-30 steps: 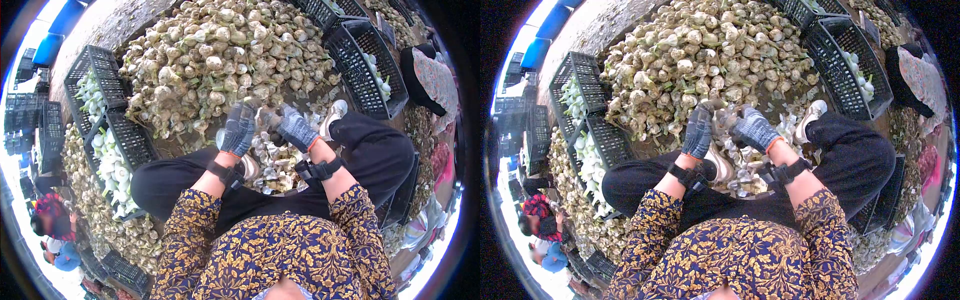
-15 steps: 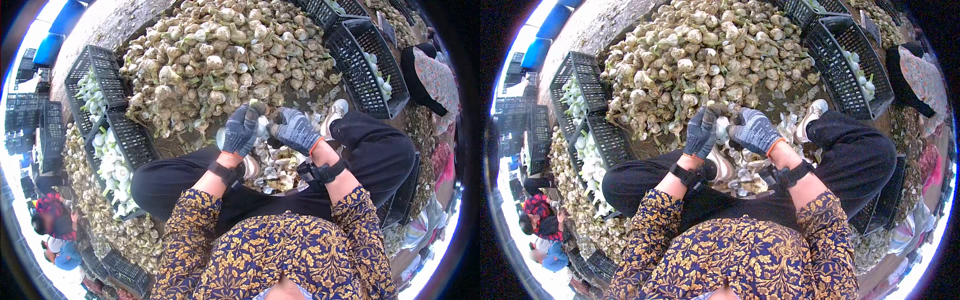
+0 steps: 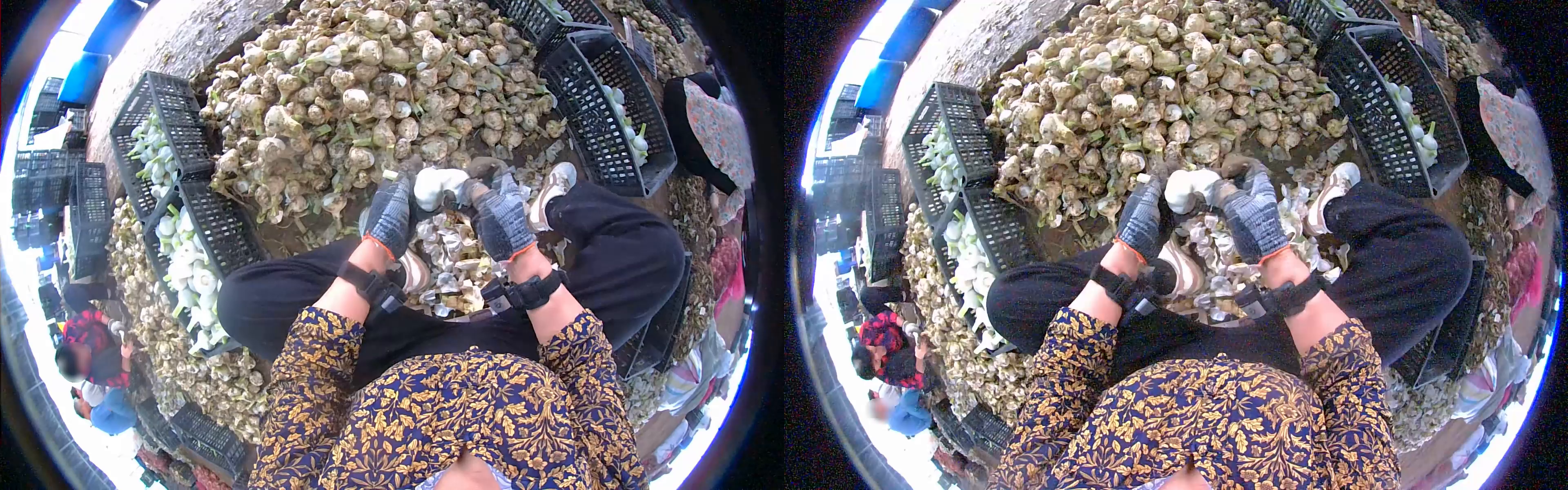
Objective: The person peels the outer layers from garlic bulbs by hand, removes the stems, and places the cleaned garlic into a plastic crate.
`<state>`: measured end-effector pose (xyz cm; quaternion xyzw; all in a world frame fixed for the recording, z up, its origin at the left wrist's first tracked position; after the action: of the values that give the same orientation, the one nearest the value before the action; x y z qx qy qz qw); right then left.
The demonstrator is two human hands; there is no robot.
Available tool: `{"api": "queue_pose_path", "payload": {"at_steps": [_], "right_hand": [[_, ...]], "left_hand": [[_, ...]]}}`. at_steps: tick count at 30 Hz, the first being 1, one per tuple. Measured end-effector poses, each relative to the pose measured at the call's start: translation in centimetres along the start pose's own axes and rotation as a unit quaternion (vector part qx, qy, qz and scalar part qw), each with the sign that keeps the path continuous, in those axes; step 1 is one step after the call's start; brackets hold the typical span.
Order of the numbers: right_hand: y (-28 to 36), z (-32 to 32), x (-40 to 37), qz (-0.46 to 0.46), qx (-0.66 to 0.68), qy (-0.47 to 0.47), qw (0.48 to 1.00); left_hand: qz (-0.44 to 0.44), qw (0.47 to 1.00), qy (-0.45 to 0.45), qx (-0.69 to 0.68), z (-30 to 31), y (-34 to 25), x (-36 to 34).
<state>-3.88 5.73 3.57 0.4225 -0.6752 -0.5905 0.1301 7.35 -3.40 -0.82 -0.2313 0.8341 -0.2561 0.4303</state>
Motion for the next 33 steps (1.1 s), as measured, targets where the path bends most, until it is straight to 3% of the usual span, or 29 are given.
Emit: {"api": "queue_pose_path", "payload": {"at_steps": [3,5,7,9,10,11,13,14,15,17,18,19,21,22,23,24,26,27,28,29,30,31,32,33], "right_hand": [[1.3,-0.6,-0.5,0.031,-0.038,0.059,0.997],[1.3,-0.5,-1.1,0.009,-0.062,0.077,0.995],[0.8,-0.7,-1.7,0.001,0.055,0.15,0.987],[1.5,-0.9,-3.0,-0.061,0.022,0.203,0.977],[1.6,-0.8,-3.4,-0.069,0.007,0.246,0.967],[1.9,-0.6,-3.6,-0.074,-0.01,0.29,0.954],[2.3,0.1,-3.5,-0.167,-0.173,0.36,0.901],[1.4,0.7,-2.9,-0.004,-0.375,0.402,0.835],[0.8,0.9,-2.9,-0.005,-0.375,0.401,0.836],[0.8,0.8,-2.5,0.159,-0.514,0.212,0.816],[1.0,0.4,-2.1,0.232,-0.526,0.167,0.801],[0.9,0.0,-1.8,0.232,-0.526,0.165,0.802],[1.0,-1.1,-1.3,0.229,-0.364,0.164,0.888],[1.5,-2.1,-1.4,0.272,-0.327,0.13,0.896],[1.3,-2.0,-1.3,0.271,-0.326,0.13,0.896],[0.7,-1.8,-1.1,0.259,-0.357,0.15,0.885],[0.2,-2.0,-1.0,0.257,-0.378,0.161,0.875],[0.1,-2.0,-1.0,0.256,-0.377,0.163,0.875],[-0.1,-1.8,-0.9,0.215,-0.354,0.183,0.892],[-0.2,-1.8,-0.8,0.173,-0.33,0.204,0.905],[0.8,-2.3,-1.3,0.047,-0.323,0.227,0.917],[0.4,-2.6,-2.2,0.047,-0.323,0.228,0.917],[-0.1,-3.1,-3.7,0.07,-0.34,0.302,0.888],[-0.6,-3.6,-4.5,0.093,-0.354,0.375,0.852]], "left_hand": [[0.024,0.993,0.003,-0.113,1.2,1.1,0.9],[-0.125,0.971,0.062,0.196,1.8,0.7,0.9],[-0.161,0.966,0.052,0.196,1.3,0.6,0.1],[-0.194,0.96,0.04,0.196,1.5,0.2,0.0],[-0.053,0.999,0.001,-0.001,2.3,0.5,0.9],[0.088,0.975,-0.036,-0.199,2.3,0.6,1.2],[0.09,0.974,-0.058,-0.198,2.1,0.5,1.3],[0.09,0.976,-0.06,-0.191,1.9,0.4,1.0],[0.092,0.976,-0.061,-0.185,1.8,0.5,0.8],[0.088,0.981,-0.063,-0.16,2.3,1.1,1.3],[0.093,0.983,-0.038,-0.154,2.5,1.5,1.5],[0.098,0.984,-0.013,-0.147,2.7,1.8,1.8],[0.119,0.979,-0.016,-0.164,3.0,2.1,1.8],[-0.066,0.984,0.032,0.164,4.2,2.7,2.8],[-0.241,0.847,0.074,0.468,3.7,2.1,2.4],[-0.241,0.847,0.073,0.469,3.8,2.1,2.2],[-0.109,0.962,0.056,0.244,3.6,1.9,1.6],[-0.039,0.991,0.046,0.123,3.5,1.9,1.3],[-0.157,0.93,-0.012,0.334,6.3,3.9,3.4],[-0.158,0.929,-0.013,0.334,5.6,3.2,3.1],[-0.02,0.996,-0.015,0.084,4.5,2.4,2.2],[0.118,0.978,-0.015,-0.173,3.6,2.1,1.8],[0.079,0.987,-0.036,-0.137,3.6,1.2,2.1],[0.093,0.976,-0.13,-0.151,3.2,0.9,1.3]]}}
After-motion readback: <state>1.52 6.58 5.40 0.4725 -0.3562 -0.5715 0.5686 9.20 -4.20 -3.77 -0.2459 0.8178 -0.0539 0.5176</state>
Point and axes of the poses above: each hand's wrist, its own x-axis towards the middle knuckle, its own z-axis out of the back of the hand, y = z × x, the point moved 2 cm from there along x, towards the middle knuckle, and after that the axes turned 1 degree about x, right-handed, at the moved point
